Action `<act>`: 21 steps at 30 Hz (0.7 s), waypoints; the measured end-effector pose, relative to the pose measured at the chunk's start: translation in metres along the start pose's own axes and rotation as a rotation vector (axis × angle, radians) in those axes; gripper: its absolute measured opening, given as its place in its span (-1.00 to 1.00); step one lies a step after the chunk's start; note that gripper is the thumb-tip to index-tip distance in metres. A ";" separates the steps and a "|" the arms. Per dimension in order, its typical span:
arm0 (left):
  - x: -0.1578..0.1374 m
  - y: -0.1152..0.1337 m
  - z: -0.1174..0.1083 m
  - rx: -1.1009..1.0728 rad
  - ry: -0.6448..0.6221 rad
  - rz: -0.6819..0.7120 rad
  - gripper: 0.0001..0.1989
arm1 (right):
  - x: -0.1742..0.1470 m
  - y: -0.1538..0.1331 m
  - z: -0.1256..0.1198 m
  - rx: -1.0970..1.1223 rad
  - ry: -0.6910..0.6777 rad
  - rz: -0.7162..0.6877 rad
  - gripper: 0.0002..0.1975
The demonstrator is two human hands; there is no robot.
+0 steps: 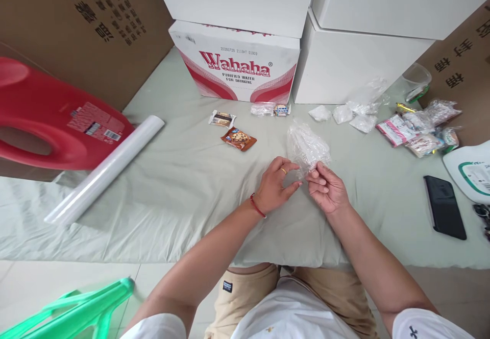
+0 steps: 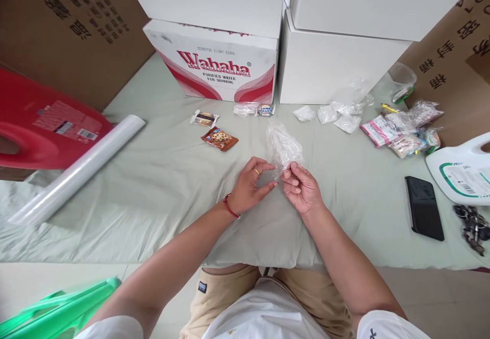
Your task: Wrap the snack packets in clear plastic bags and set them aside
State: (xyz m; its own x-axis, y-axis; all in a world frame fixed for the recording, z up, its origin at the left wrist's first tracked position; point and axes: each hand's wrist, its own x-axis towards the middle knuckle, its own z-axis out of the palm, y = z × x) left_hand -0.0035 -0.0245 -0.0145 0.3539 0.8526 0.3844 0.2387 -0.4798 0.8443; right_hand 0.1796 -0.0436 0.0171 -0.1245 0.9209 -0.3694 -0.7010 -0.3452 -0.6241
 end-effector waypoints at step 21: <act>0.007 0.002 -0.002 -0.563 0.180 -0.456 -0.67 | -0.005 0.008 0.006 -0.480 0.076 -0.361 -0.71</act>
State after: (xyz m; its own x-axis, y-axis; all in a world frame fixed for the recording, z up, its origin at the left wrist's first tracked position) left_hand -0.0026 -0.0195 -0.0091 0.1656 0.9856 -0.0356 -0.1898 0.0673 0.9795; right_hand 0.1700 -0.0498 0.0182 0.1248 0.9857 -0.1137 -0.2925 -0.0730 -0.9535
